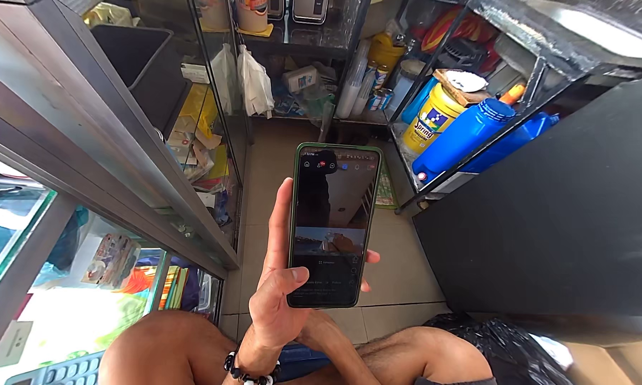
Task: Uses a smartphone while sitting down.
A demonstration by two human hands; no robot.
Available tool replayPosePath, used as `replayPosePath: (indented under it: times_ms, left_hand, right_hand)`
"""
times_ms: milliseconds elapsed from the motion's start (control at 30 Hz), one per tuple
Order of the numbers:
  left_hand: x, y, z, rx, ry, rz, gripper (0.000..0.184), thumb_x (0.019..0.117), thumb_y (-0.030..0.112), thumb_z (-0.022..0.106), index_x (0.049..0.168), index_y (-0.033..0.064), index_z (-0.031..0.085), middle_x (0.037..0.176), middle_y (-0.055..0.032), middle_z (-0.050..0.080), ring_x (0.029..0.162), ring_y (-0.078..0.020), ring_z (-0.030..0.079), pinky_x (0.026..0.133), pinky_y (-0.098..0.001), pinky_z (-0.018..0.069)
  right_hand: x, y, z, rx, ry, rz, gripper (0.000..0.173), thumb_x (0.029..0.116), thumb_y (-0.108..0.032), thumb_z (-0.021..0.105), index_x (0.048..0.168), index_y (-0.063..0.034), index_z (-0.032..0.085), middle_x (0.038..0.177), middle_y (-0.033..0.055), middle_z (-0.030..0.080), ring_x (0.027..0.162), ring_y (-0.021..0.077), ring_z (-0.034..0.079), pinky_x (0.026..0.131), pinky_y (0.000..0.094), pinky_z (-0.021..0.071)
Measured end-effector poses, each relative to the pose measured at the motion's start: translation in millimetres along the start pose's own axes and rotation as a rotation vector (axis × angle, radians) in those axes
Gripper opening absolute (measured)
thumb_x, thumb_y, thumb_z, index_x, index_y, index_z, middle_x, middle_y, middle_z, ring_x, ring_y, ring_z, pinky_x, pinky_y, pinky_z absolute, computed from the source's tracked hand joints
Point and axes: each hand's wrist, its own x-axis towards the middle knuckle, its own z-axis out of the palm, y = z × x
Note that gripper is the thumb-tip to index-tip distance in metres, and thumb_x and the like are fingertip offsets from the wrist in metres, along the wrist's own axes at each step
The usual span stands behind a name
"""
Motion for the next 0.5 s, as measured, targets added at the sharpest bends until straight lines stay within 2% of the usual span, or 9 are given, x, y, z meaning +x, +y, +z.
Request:
replayPosePath:
  times_ms: [133, 200, 333, 400, 500]
  left_hand:
    - [-0.2, -0.1, -0.2, -0.002, 0.002, 0.002, 0.080, 0.0927, 0.013, 0.046, 0.160, 0.0414, 0.013, 0.142, -0.0273, 0.048, 0.115, -0.0491, 0.059, 0.085, -0.0611, 0.0560]
    - [-0.3, 0.0, 0.0, 0.000, 0.003, 0.002, 0.080, 0.0931, 0.014, 0.046, 0.160, 0.0416, 0.013, 0.142, -0.0271, 0.048, 0.115, -0.0485, 0.060, 0.085, -0.0605, 0.0563]
    - [0.0, 0.2, -0.7, -0.002, -0.003, -0.003, 0.081, 0.0930, 0.013, 0.046, 0.160, 0.0421, 0.012, 0.142, -0.0266, 0.048, 0.115, -0.0485, 0.060, 0.084, -0.0606, 0.0565]
    - [0.2, 0.3, -0.6, 0.002, -0.004, -0.003, 0.081, 0.0929, 0.013, 0.046, 0.160, 0.0421, 0.012, 0.142, -0.0269, 0.048, 0.114, -0.0484, 0.060, 0.084, -0.0605, 0.0565]
    - [0.2, 0.2, -0.6, 0.006, -0.004, -0.004, 0.081, 0.0929, 0.013, 0.046, 0.160, 0.0420, 0.012, 0.142, -0.0267, 0.048, 0.114, -0.0483, 0.060, 0.084, -0.0604, 0.0565]
  right_hand:
    - [0.1, 0.3, 0.7, 0.001, 0.002, -0.001, 0.044, 0.1011, -0.028, 0.059, 0.139, -0.0066, 0.059, 0.133, 0.0215, 0.063, 0.123, 0.0392, 0.060, 0.103, 0.0599, 0.0440]
    - [1.6, 0.4, 2.4, -0.033, 0.011, 0.011, 0.043, 0.1012, -0.032, 0.059, 0.138, -0.0100, 0.060, 0.129, 0.0183, 0.065, 0.120, 0.0367, 0.062, 0.101, 0.0577, 0.0470]
    - [3.9, 2.5, 4.0, 0.011, 0.021, -0.005, 0.043, 0.1006, -0.028, 0.060, 0.138, -0.0068, 0.060, 0.131, 0.0219, 0.064, 0.120, 0.0401, 0.061, 0.102, 0.0608, 0.0444]
    - [1.8, 0.7, 3.0, -0.012, 0.026, 0.004, 0.043, 0.1008, -0.030, 0.060, 0.138, -0.0084, 0.060, 0.128, 0.0204, 0.065, 0.119, 0.0389, 0.062, 0.100, 0.0593, 0.0466]
    - [0.9, -1.1, 1.0, 0.004, 0.009, 0.009, 0.043, 0.1009, -0.027, 0.060, 0.139, -0.0063, 0.060, 0.131, 0.0223, 0.064, 0.121, 0.0407, 0.061, 0.102, 0.0607, 0.0442]
